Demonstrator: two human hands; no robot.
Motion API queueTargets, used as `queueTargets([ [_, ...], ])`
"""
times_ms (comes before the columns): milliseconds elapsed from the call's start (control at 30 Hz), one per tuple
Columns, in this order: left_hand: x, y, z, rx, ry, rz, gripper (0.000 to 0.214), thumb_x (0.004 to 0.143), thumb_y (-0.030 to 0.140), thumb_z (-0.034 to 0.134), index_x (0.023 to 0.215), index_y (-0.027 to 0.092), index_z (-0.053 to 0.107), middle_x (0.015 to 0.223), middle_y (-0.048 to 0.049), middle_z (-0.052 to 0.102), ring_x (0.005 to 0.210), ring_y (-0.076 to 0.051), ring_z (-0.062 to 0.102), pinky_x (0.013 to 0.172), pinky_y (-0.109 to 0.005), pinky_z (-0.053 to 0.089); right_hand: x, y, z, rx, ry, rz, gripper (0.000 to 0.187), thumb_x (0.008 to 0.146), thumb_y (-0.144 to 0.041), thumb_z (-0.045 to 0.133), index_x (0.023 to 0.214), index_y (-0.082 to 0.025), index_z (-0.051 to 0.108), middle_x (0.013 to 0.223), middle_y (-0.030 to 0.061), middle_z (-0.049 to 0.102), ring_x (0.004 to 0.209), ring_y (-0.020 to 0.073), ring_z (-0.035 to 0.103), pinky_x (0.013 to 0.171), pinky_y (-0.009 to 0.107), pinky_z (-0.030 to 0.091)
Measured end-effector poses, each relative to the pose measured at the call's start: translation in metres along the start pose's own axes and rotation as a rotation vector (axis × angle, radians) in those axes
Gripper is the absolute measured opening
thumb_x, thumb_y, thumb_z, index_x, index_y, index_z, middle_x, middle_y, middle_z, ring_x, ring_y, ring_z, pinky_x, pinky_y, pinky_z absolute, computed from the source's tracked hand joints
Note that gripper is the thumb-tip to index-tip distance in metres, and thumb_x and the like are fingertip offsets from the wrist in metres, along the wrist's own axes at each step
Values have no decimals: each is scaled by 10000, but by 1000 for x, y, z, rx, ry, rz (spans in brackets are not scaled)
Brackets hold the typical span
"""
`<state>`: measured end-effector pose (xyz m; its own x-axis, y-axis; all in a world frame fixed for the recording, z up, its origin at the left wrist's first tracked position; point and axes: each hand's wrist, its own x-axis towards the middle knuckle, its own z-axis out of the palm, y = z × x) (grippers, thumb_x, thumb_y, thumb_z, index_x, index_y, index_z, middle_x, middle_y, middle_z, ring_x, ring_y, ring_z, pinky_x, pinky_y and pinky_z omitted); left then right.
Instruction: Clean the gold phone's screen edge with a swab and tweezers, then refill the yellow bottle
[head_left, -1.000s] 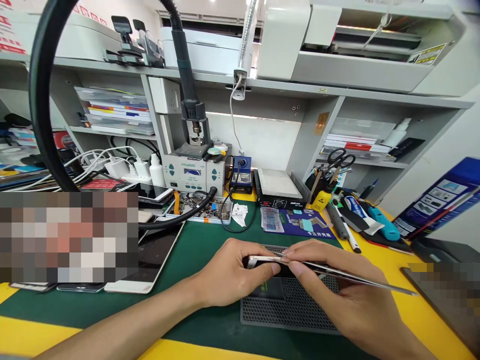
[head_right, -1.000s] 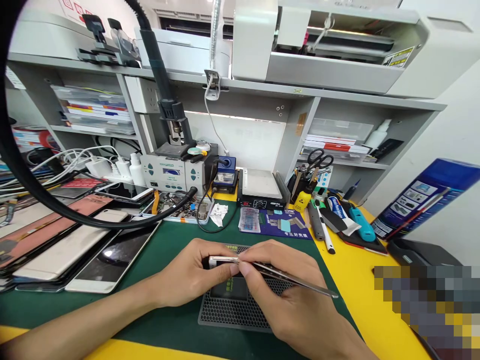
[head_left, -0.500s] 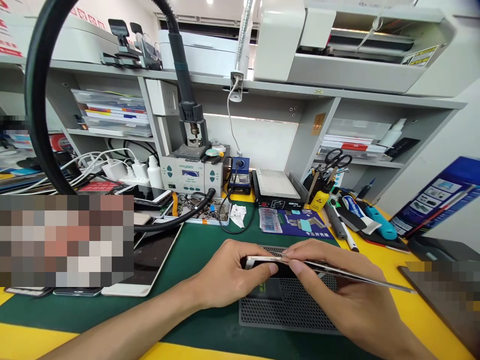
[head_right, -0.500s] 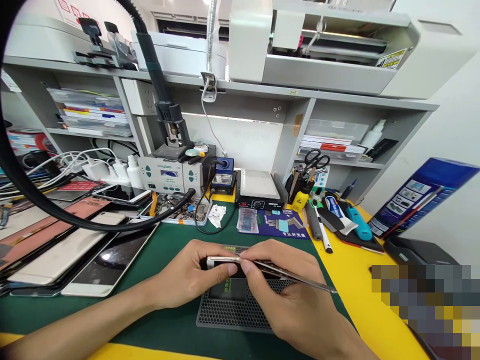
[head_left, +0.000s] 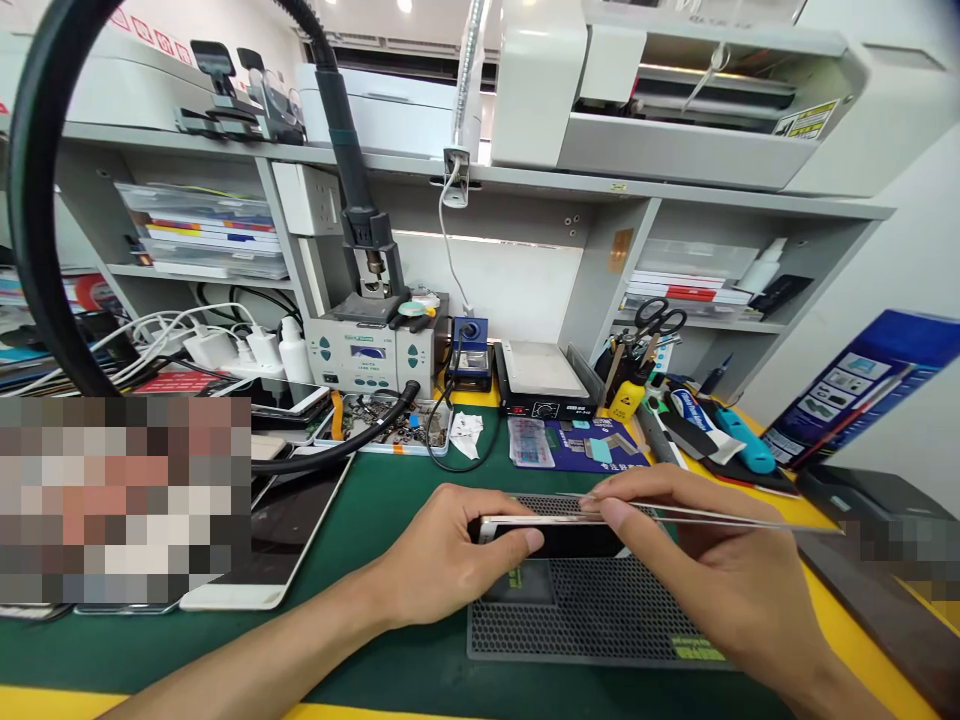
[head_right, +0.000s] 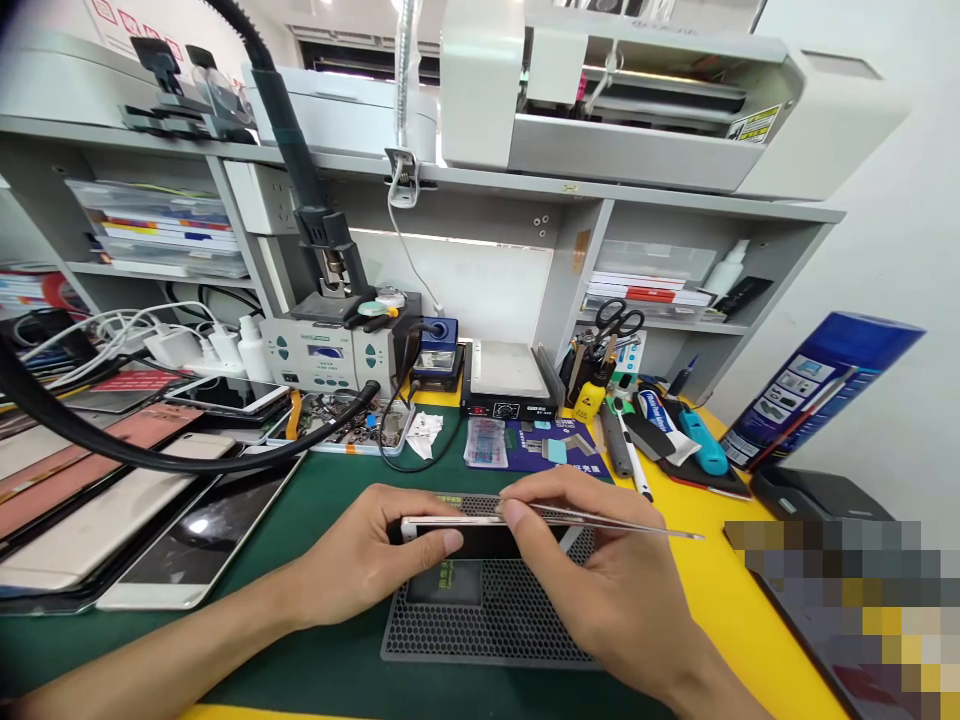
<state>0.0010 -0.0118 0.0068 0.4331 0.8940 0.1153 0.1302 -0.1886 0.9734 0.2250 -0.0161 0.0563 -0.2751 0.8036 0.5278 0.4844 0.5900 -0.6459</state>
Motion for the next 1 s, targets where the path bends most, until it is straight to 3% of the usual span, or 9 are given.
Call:
queueTargets([
  [367,-1,4,1,7,16,-8,335,901,449,629,995,163,774,780,-71,710,775,-226,646,663,-280,494,-1,-1,2,1,-80,-69,83,895,-221,665,883,-273,729,873,-29,765,774,151,709,700,220,559],
  [833,0,6,1,-5,25,-9,349,892,474,630,937,162,780,806,-78,712,725,-205,632,612,-256,473,0,2,-1,6,-101,-36,83,910,-242,652,878,-275,721,863,-19,753,764,167,700,667,243,556],
  [900,0,6,1,8,24,-16,326,895,452,632,940,161,773,835,-76,711,706,-190,616,602,-252,458,-1,1,-3,7,-64,-42,93,907,-253,652,851,-264,726,847,-5,755,760,182,707,647,256,561],
  [1000,0,3,0,11,5,-63,274,900,395,637,1018,169,737,925,-67,708,706,-166,591,599,-242,442,1,3,-6,16,135,-26,96,901,-282,666,834,-256,730,808,14,762,747,209,726,639,284,581],
])
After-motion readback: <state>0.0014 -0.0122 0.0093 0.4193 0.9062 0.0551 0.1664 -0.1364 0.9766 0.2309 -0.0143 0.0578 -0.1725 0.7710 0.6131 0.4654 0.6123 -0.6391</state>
